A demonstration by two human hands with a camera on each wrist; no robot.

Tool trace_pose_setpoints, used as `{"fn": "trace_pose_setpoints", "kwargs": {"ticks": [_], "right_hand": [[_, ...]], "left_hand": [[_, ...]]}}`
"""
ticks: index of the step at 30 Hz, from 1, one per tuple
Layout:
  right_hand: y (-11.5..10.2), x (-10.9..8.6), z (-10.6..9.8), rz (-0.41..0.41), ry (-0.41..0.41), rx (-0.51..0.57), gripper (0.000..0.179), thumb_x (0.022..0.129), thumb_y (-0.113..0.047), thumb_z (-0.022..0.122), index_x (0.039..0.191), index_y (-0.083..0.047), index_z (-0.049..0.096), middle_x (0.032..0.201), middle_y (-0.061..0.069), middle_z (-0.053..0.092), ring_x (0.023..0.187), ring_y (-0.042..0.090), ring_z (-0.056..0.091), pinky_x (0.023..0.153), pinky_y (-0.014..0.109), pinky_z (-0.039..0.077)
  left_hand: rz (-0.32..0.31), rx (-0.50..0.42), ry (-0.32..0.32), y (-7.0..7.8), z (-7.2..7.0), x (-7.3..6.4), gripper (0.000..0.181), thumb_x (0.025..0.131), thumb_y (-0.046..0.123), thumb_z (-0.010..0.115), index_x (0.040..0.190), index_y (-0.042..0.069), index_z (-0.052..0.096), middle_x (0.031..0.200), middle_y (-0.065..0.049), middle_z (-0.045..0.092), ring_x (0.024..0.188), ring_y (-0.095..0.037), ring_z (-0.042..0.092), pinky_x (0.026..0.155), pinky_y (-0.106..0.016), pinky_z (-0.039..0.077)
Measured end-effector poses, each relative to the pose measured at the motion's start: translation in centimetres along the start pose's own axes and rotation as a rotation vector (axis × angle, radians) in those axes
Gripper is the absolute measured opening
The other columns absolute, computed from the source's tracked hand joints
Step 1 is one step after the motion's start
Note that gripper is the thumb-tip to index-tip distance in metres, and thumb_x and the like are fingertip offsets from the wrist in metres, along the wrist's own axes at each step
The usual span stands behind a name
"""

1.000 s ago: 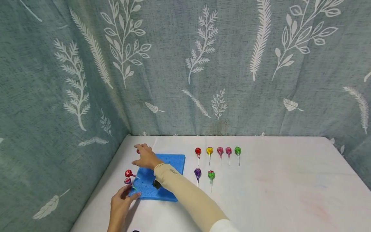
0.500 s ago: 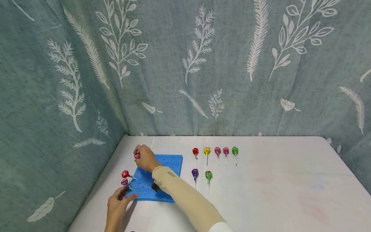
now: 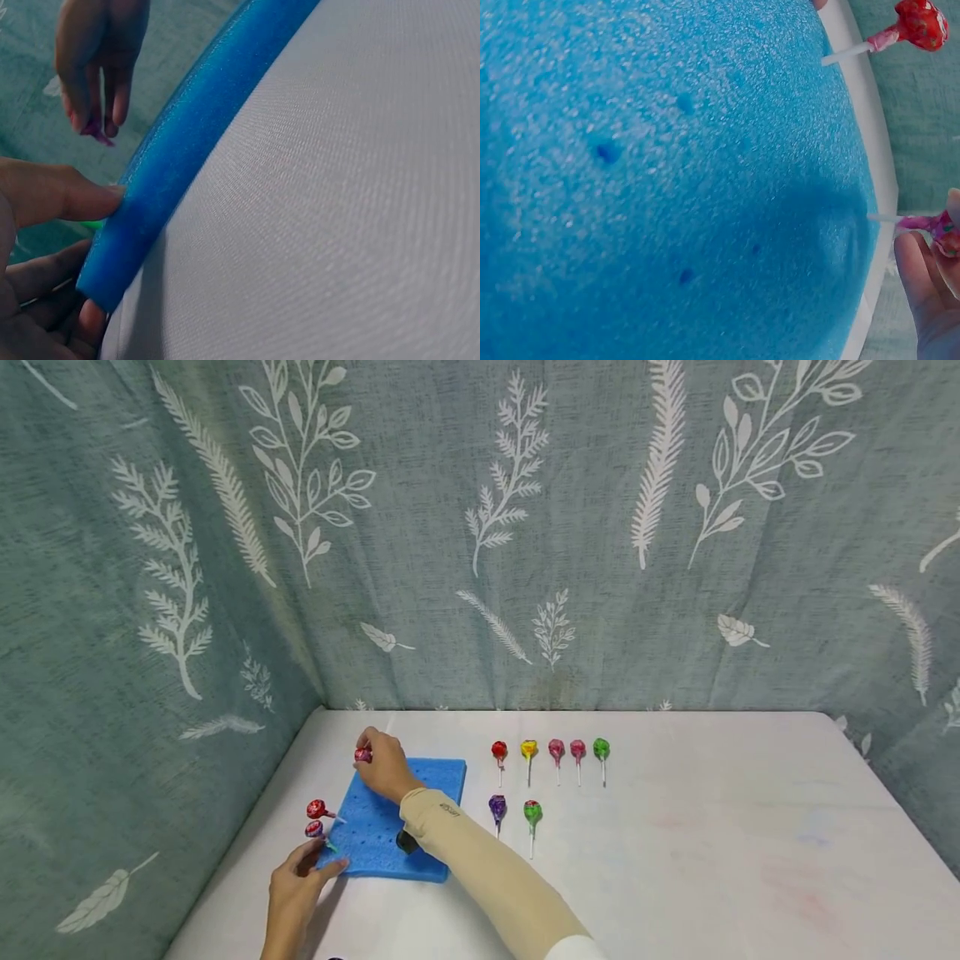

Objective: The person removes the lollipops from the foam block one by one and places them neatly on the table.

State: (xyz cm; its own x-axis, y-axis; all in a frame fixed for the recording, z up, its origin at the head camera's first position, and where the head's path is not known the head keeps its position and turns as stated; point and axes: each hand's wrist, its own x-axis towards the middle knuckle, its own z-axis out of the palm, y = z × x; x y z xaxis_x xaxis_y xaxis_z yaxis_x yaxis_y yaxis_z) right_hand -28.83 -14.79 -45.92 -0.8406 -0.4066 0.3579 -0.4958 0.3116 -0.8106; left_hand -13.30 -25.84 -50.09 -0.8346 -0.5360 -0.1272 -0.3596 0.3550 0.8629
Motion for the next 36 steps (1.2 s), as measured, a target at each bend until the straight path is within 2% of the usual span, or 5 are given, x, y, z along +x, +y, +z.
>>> {"fn": "trace_pose_setpoints", "kwargs": {"ticks": [7, 19, 28, 36], "right_hand": [[-0.3, 0.1, -0.2, 0.052, 0.0, 0.022, 0.017, 0.08, -0.004, 0.061, 0.096, -0.004, 0.055, 0.091, 0.005, 0.059, 0.076, 0.008, 0.054, 0.067, 0.015, 0.045], [-2.0, 0.9, -2.5, -0.039, 0.065, 0.034, 0.018, 0.078, -0.008, 0.065, 0.094, -0.005, 0.058, 0.086, 0.005, 0.061, 0.074, 0.01, 0.058, 0.063, 0.013, 0.046], [-2.0, 0.4, -4.4, -0.022, 0.045, 0.058, 0.022, 0.079, -0.01, 0.064, 0.099, -0.004, 0.058, 0.087, 0.005, 0.06, 0.073, 0.009, 0.057, 0.061, 0.014, 0.047], [-2.1, -0.3, -6.2, -0.007, 0.073, 0.062, 0.022, 0.079, -0.011, 0.064, 0.099, -0.005, 0.059, 0.087, 0.005, 0.061, 0.073, 0.013, 0.058, 0.06, 0.016, 0.047]], "left_hand": [[-0.017, -0.003, 0.003, 0.3, 0.0, -0.2, 0.061, 0.07, 0.013, 0.07, 0.123, 0.0, 0.044, 0.121, -0.023, 0.046, 0.111, -0.035, 0.04, 0.094, -0.049, 0.033], [-0.022, 0.0, 0.022, 0.0, 0.1, 0.0, 0.063, 0.069, 0.015, 0.071, 0.124, 0.001, 0.044, 0.121, -0.023, 0.046, 0.11, -0.035, 0.04, 0.094, -0.05, 0.032], [-0.017, 0.01, 0.024, -0.1, 0.0, 0.1, 0.062, 0.069, 0.017, 0.071, 0.123, 0.001, 0.045, 0.121, -0.023, 0.047, 0.109, -0.035, 0.04, 0.093, -0.049, 0.033], [-0.019, -0.007, 0.033, -0.2, 0.2, 0.2, 0.061, 0.07, 0.015, 0.07, 0.124, 0.001, 0.045, 0.12, -0.023, 0.046, 0.109, -0.036, 0.039, 0.093, -0.049, 0.032]]}}
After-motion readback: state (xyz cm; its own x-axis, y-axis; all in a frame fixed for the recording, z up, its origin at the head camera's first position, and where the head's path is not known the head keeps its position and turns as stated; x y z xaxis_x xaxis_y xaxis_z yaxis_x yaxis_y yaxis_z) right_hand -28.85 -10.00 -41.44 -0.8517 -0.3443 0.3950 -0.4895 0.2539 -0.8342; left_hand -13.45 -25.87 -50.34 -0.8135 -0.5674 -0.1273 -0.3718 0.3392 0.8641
